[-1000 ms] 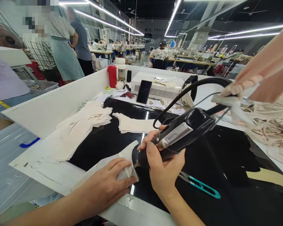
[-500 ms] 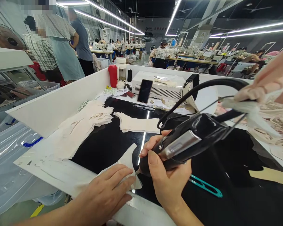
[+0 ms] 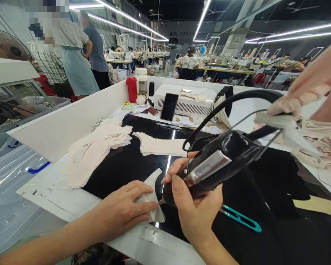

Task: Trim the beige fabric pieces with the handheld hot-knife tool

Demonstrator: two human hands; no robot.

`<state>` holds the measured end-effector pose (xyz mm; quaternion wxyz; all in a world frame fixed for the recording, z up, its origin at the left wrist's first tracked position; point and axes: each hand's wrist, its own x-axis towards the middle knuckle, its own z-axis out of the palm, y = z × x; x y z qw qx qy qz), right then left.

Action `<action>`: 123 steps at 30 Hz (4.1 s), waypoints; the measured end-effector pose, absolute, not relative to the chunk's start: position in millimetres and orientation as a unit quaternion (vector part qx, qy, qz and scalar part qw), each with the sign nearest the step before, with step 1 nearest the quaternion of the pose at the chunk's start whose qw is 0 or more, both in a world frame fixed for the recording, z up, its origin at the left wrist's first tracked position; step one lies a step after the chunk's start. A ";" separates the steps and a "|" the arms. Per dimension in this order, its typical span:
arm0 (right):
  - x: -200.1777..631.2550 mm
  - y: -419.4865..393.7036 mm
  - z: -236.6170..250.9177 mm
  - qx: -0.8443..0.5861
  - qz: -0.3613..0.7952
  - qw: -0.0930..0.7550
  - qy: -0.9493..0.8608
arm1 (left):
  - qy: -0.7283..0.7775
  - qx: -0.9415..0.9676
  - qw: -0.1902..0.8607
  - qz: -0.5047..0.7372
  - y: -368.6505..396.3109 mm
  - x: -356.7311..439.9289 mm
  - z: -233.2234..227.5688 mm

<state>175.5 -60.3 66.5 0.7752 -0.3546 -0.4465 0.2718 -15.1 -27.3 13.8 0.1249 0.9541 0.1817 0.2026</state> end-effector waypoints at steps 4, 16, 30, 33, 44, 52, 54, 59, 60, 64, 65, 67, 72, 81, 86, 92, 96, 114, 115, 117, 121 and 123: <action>172.6 -53.8 69.4 -0.350 0.255 0.791 -0.432 | 0.181 0.953 0.126 0.208 -27.6 -13.5 13.9; 169.8 -49.7 69.2 -0.369 0.254 0.787 -0.425 | 0.184 0.952 0.106 0.218 -28.5 -10.2 9.9; 169.0 -46.6 71.9 -0.378 0.269 0.785 -0.412 | 0.211 0.953 0.011 0.215 -61.6 -0.6 -0.1; 170.4 -49.6 71.3 -0.369 0.264 0.785 -0.421 | 0.199 0.951 -0.005 0.235 -59.7 -1.7 5.1; 171.8 -51.0 61.3 -0.372 0.256 0.775 -0.442 | 0.111 0.969 0.127 0.183 10.3 -8.9 18.5; 164.3 -50.3 62.9 -0.370 0.259 0.782 -0.430 | 0.109 0.974 0.151 0.132 15.0 -27.0 24.3; 163.0 -49.9 63.1 -0.374 0.254 0.783 -0.427 | 0.105 0.976 0.142 0.128 15.0 -28.2 25.4; 161.2 -47.9 64.9 -0.385 0.248 0.788 -0.411 | 0.099 0.976 0.136 0.136 14.9 -30.2 25.4; 161.1 -47.0 65.5 -0.385 0.247 0.790 -0.408 | 0.099 0.976 0.136 0.138 14.8 -30.4 25.1; 160.9 -41.7 66.7 -0.378 0.244 0.794 -0.408 | 0.105 0.975 0.137 0.142 14.0 -30.3 23.5; 160.8 -40.3 66.2 -0.377 0.242 0.794 -0.411 | 0.108 0.974 0.139 0.141 13.6 -30.2 23.2; 160.4 -37.9 64.5 -0.376 0.241 0.793 -0.414 | 0.113 0.973 0.144 0.138 12.8 -29.7 23.2; 159.2 -35.8 60.6 -0.377 0.243 0.788 -0.421 | 0.119 0.972 0.150 0.136 12.3 -28.8 23.9; 160.3 -30.1 61.5 -0.370 0.239 0.795 -0.418 | 0.122 0.969 0.161 0.139 11.8 -28.6 19.0; 158.2 -27.1 60.4 -0.384 0.235 0.788 -0.420 | 0.130 0.969 0.161 0.133 11.2 -27.7 19.3; 160.4 -22.6 60.8 -0.377 0.226 0.795 -0.419 | 0.136 0.969 0.161 0.129 11.3 -28.2 17.4; 160.1 -17.9 58.0 -0.375 0.220 0.794 -0.425 | 0.138 0.968 0.167 0.126 11.5 -27.6 18.6; 227.6 -42.4 78.8 -0.595 -0.001 0.612 -0.520 | 0.220 0.963 0.117 0.108 11.3 -8.2 22.1; 233.6 -46.9 80.1 -0.616 -0.052 0.587 -0.524 | 0.223 0.963 0.109 0.103 12.4 -6.9 22.2; 241.6 -58.4 79.8 -0.618 -0.141 0.585 -0.506 | 0.231 0.961 0.113 0.101 14.8 -6.7 23.9; 239.5 -83.8 64.6 -0.513 -0.213 0.678 -0.481 | 0.234 0.939 0.198 0.159 17.4 -11.4 36.5; 231.5 -87.6 52.3 -0.502 -0.101 0.634 -0.579 | 0.224 0.919 0.256 0.198 16.4 -11.9 47.6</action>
